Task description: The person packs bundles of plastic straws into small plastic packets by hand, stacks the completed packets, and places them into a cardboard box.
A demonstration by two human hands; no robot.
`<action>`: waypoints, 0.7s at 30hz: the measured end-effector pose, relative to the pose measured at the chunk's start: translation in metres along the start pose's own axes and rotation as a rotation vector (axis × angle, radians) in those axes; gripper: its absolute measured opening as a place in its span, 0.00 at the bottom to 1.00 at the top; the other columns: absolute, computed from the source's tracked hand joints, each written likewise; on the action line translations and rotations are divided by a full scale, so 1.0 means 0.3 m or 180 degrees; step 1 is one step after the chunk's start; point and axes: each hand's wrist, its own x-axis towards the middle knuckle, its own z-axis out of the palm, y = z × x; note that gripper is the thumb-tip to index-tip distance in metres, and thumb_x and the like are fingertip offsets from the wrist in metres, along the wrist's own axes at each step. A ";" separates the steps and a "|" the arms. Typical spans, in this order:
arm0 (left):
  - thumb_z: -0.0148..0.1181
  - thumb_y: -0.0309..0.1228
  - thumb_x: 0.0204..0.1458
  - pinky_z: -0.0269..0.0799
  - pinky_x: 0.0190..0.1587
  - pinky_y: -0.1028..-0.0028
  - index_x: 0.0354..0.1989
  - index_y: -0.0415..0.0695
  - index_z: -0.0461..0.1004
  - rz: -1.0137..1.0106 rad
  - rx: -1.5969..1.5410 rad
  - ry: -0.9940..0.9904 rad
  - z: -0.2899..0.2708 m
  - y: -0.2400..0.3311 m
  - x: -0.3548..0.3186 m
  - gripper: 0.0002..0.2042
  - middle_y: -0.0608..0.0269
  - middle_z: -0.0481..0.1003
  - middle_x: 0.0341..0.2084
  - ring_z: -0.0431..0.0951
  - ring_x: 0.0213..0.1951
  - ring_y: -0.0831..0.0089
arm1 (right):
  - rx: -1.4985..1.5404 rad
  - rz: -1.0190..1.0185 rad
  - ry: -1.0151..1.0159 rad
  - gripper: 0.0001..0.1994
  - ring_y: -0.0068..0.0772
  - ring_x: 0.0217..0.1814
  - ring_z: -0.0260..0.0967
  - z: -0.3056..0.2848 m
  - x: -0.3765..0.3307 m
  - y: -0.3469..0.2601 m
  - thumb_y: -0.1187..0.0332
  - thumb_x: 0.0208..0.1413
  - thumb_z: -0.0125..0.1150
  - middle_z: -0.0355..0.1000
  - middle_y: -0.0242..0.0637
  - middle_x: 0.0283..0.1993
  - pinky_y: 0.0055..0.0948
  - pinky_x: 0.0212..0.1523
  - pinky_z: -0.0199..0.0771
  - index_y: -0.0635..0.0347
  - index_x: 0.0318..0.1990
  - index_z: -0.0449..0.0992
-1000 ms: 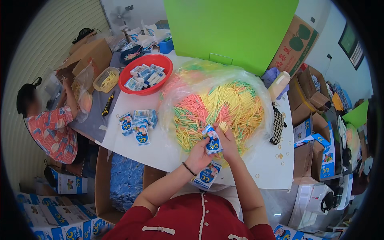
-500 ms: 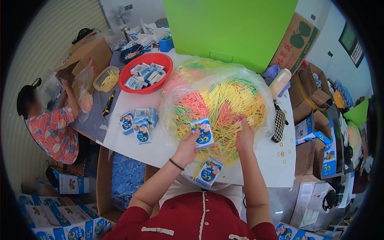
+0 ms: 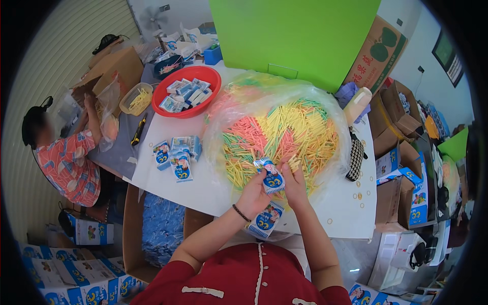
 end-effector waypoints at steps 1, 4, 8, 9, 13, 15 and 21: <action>0.40 0.37 0.66 0.71 0.52 0.64 0.53 0.43 0.66 0.0087 0.0115 0.0002 0.006 0.007 -0.001 0.15 0.62 0.75 0.46 0.76 0.48 0.69 | -0.0025 0.0047 -0.0100 0.10 0.22 0.40 0.65 -0.012 -0.004 0.000 0.66 0.65 0.48 0.67 0.30 0.37 0.24 0.45 0.67 0.58 0.50 0.65; 0.42 0.36 0.65 0.75 0.46 0.65 0.49 0.45 0.68 0.0255 0.0348 0.0012 0.018 0.022 -0.019 0.12 0.64 0.76 0.42 0.78 0.43 0.70 | 0.0177 0.0177 -0.0118 0.11 0.22 0.41 0.65 -0.037 -0.007 0.006 0.66 0.65 0.49 0.68 0.30 0.38 0.25 0.46 0.66 0.57 0.51 0.65; 0.44 0.35 0.65 0.76 0.43 0.70 0.50 0.44 0.67 0.0239 0.0948 -0.0029 0.041 0.018 -0.058 0.11 0.65 0.75 0.42 0.77 0.43 0.72 | 0.1091 0.0329 0.0056 0.10 0.25 0.43 0.67 -0.078 0.016 0.013 0.68 0.65 0.49 0.69 0.32 0.40 0.26 0.47 0.68 0.58 0.50 0.66; 0.45 0.35 0.64 0.76 0.43 0.70 0.51 0.44 0.67 0.0200 0.1112 -0.0038 0.033 0.012 -0.058 0.12 0.65 0.75 0.42 0.78 0.43 0.73 | 0.1561 0.0323 0.0057 0.09 0.27 0.44 0.68 -0.096 0.034 0.025 0.69 0.65 0.49 0.69 0.33 0.40 0.27 0.47 0.70 0.59 0.49 0.66; 0.48 0.35 0.63 0.76 0.43 0.72 0.52 0.42 0.68 0.0107 0.1442 -0.0023 0.022 0.025 -0.065 0.13 0.65 0.76 0.41 0.78 0.41 0.75 | 0.2442 0.0771 0.0431 0.08 0.31 0.46 0.69 -0.142 0.052 0.058 0.69 0.64 0.49 0.69 0.35 0.41 0.31 0.49 0.73 0.61 0.48 0.67; 0.50 0.35 0.63 0.76 0.42 0.74 0.49 0.41 0.71 0.0083 0.1444 0.0027 0.018 0.044 -0.071 0.12 0.65 0.77 0.39 0.79 0.39 0.77 | 0.2646 0.1004 0.0624 0.08 0.32 0.46 0.69 -0.158 0.052 0.068 0.69 0.64 0.49 0.70 0.36 0.41 0.32 0.50 0.73 0.61 0.47 0.68; 0.55 0.29 0.59 0.75 0.42 0.76 0.42 0.39 0.76 0.0435 0.1949 0.0009 -0.060 0.053 -0.076 0.09 0.65 0.79 0.36 0.79 0.37 0.78 | 0.2373 0.1249 0.0838 0.09 0.39 0.54 0.69 -0.151 0.032 0.042 0.68 0.66 0.46 0.70 0.41 0.44 0.38 0.59 0.68 0.62 0.47 0.66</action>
